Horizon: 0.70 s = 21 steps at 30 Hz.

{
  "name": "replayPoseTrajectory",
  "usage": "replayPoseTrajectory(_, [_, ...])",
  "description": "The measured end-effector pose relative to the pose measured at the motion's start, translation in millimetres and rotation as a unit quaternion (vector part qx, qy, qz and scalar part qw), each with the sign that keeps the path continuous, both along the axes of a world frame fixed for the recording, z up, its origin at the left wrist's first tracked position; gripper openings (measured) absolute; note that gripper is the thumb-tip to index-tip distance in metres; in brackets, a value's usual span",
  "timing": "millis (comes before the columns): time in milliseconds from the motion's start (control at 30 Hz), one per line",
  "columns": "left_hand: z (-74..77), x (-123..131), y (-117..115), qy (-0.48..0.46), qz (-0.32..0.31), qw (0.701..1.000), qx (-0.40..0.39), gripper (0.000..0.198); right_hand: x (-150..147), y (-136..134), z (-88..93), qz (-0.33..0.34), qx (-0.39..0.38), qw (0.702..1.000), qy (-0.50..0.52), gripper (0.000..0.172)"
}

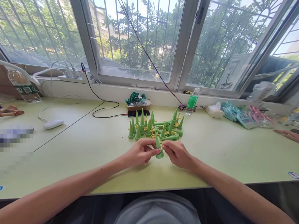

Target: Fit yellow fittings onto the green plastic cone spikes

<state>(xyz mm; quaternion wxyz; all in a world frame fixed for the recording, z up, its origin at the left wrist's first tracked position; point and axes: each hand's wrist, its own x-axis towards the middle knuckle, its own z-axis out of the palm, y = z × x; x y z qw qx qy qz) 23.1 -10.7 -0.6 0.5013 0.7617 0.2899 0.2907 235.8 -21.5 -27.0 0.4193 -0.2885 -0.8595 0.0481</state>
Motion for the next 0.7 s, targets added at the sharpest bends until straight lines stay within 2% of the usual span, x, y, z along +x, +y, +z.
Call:
replayPoseTrajectory(67, [-1.3, 1.4, -1.4, -0.001, 0.027, 0.997, 0.077, 0.03, 0.1, 0.2, -0.7, -0.001, 0.001, 1.0, -0.006, 0.02])
replayPoseTrajectory(167, [-3.8, 3.0, -2.5, 0.002, 0.079, 0.975, 0.209, 0.026, 0.3, 0.4, -1.0, -0.001, -0.006, 1.0, -0.014, 0.02])
replayPoseTrajectory(233, [-5.4, 3.3, -2.5, 0.002, 0.088, 0.962, 0.259, 0.024, 0.2, 0.2, -0.8, 0.0, -0.009, 1.0, -0.017, 0.019])
replayPoseTrajectory(433, [-13.6, -0.3, 0.0, -0.006, 0.073, 0.937, 0.342, 0.015, -2.0, -1.5, 2.2, -0.005, -0.035, 0.999, -0.007, 0.021])
replayPoseTrajectory(533, [-17.0, -1.6, 0.4, -0.012, 0.078, 0.924, 0.374, 0.019, -3.5, -1.9, 3.2, -0.008, -0.038, 0.999, 0.005, 0.022])
replayPoseTrajectory(600, [-16.4, -0.7, -0.5, -0.012, 0.095, 0.925, 0.367, 0.022, -4.3, -1.6, 3.4, -0.016, -0.035, 0.999, 0.018, 0.023])
replayPoseTrajectory(700, [-11.5, 2.6, -3.1, -0.018, 0.127, 0.942, 0.312, 0.022, -4.7, -0.9, 3.6, -0.04, -0.038, 0.997, 0.059, 0.022])
